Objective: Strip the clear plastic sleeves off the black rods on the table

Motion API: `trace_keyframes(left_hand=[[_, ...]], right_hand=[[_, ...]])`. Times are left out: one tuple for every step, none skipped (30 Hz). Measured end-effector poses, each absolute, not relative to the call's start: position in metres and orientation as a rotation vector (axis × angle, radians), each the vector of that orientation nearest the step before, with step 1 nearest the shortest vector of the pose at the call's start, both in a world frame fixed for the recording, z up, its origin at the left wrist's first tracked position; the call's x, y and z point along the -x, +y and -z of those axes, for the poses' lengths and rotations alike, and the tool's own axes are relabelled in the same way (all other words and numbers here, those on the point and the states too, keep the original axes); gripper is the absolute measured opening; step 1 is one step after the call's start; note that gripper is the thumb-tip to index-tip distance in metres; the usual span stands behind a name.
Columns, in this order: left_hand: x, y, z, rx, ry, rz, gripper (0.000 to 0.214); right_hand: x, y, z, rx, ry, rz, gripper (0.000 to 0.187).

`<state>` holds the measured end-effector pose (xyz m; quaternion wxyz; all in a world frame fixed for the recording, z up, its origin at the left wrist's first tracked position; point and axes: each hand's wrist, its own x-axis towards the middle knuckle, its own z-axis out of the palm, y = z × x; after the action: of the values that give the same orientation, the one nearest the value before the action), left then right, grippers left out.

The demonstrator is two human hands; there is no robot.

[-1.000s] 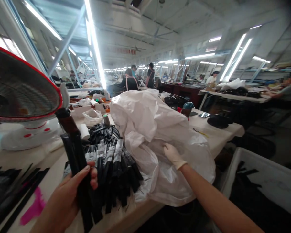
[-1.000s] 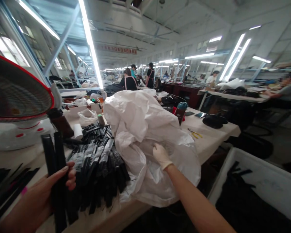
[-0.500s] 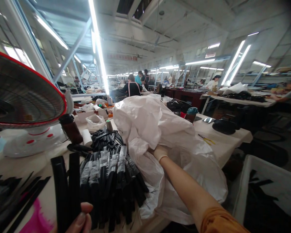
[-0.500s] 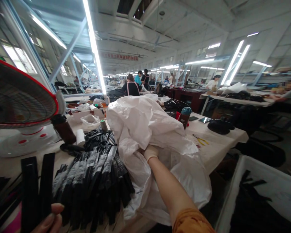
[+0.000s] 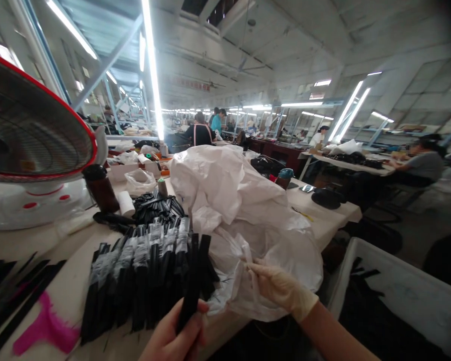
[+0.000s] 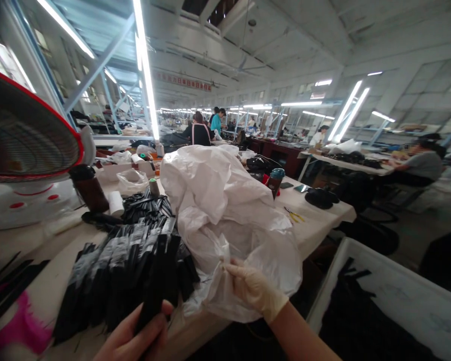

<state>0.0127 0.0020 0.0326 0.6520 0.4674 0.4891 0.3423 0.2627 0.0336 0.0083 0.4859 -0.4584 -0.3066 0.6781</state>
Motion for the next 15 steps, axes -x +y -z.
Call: trace_keyframes(left_hand=[[-0.022,0.006,-0.031,-1.093,1.089,-0.779,0.049],[-0.031,0.010,-0.030,-1.116,1.084,-0.802,0.048],[-0.038,0.015,-0.029,-1.129,1.088,-0.820,0.047],[-0.044,0.020,-0.028,-1.131,1.099,-0.828,0.047],[-0.048,0.025,-0.028,-1.130,1.098,-0.823,0.046],[-0.050,0.029,-0.028,-1.123,1.093,-0.827,0.045],[-0.051,0.031,-0.029,-1.116,1.083,-0.840,0.043],[-0.051,0.033,-0.031,-1.111,1.067,-0.857,0.040],[-0.051,0.034,-0.033,-1.105,1.056,-0.881,0.037],[-0.050,0.033,-0.035,-1.099,1.051,-0.904,0.035],[-0.049,0.032,-0.037,-1.093,1.051,-0.917,0.033],[-0.048,0.030,-0.038,-1.091,1.050,-0.921,0.032],[-0.048,0.029,-0.040,-1.089,1.045,-0.924,0.031],[-0.048,0.028,-0.041,-1.089,1.038,-0.927,0.030],[-0.048,0.027,-0.042,-1.089,1.031,-0.933,0.029]], right_hand=[[-0.251,0.022,-0.011,1.020,-0.670,-1.734,0.030],[-0.239,0.012,-0.014,0.958,-0.644,-1.786,0.031],[-0.227,0.005,-0.016,0.939,-0.673,-1.807,0.031],[-0.217,-0.001,-0.018,0.938,-0.722,-1.811,0.031],[-0.208,-0.006,-0.020,0.945,-0.773,-1.814,0.029],[-0.201,-0.009,-0.020,0.970,-0.824,-1.805,0.027],[-0.195,-0.012,-0.020,1.010,-0.869,-1.791,0.025],[-0.191,-0.015,-0.019,1.048,-0.909,-1.780,0.022],[-0.188,-0.017,-0.017,1.073,-0.945,-1.772,0.021],[-0.186,-0.020,-0.015,1.086,-0.977,-1.771,0.020],[-0.184,-0.022,-0.013,1.081,-1.007,-1.783,0.021],[-0.184,-0.025,-0.011,1.066,-1.031,-1.802,0.022],[-0.183,-0.027,-0.010,1.048,-1.057,-1.833,0.023],[-0.183,-0.029,-0.009,1.034,-1.074,-1.869,0.024],[-0.184,-0.031,-0.009,1.023,-1.078,-1.910,0.024]])
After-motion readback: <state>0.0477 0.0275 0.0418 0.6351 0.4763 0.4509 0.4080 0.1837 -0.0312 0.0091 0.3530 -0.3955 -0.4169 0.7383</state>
